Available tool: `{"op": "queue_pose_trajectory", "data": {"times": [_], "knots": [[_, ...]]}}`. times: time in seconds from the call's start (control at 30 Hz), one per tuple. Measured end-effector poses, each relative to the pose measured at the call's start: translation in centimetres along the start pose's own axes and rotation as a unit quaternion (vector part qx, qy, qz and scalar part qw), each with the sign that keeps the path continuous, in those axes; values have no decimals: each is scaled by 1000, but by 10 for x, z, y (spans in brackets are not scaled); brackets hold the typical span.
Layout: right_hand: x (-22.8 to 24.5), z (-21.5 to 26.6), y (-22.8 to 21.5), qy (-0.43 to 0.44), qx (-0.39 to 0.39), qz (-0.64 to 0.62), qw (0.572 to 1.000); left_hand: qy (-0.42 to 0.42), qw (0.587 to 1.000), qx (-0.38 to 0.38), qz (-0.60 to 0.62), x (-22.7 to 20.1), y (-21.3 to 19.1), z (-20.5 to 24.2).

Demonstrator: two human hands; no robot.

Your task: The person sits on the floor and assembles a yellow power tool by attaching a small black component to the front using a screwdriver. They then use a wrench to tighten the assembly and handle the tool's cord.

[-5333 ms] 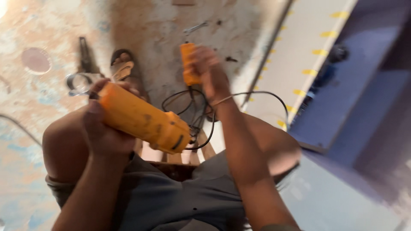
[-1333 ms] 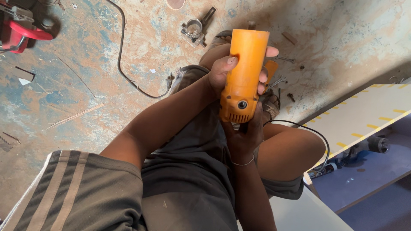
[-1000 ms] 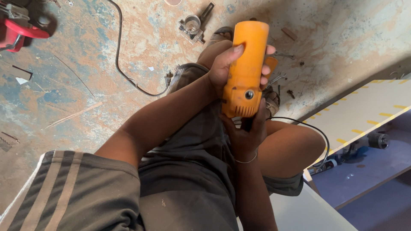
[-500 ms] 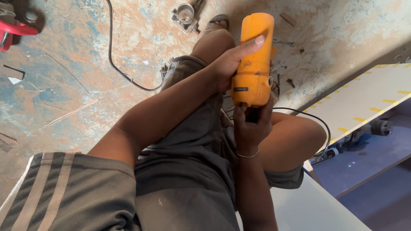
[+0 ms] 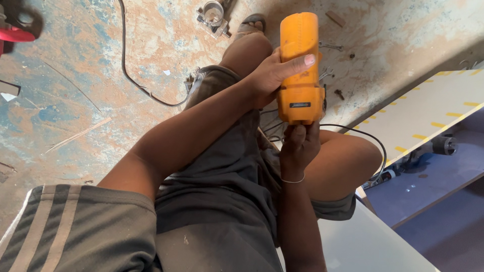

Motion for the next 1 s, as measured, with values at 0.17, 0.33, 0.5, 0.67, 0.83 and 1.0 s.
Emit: {"op": "queue_pose_trajectory", "data": {"times": [0.17, 0.33, 0.5, 0.67, 0.83, 1.0], "knots": [[-24, 0, -7, 120, -18, -155, 980, 10, 997, -68, 31, 8, -14, 0], [-35, -2, -1, 200, -21, -318, 927, 35, 993, -99, -55, 6, -22, 3], [-19, -6, 9, 211, 32, -420, 882, 88, 986, -82, -115, 0, -22, 3], [1, -7, 14, 189, 73, -430, 880, 100, 977, -102, -160, 3, -27, 3], [-4, -9, 20, 248, 63, -450, 856, 112, 915, -204, -329, 4, -24, 3], [-18, -3, 22, 305, 45, -479, 822, 68, 877, -243, -409, 12, -19, -2]]}}
Point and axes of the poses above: each hand's wrist, its own z-axis away from the middle knuckle, its own y-axis out of the palm, x = y × z, the point moved 7 cm from there along -z, towards the middle knuckle, and after that the axes turned 13 degrees about x, right-handed, at the moved point
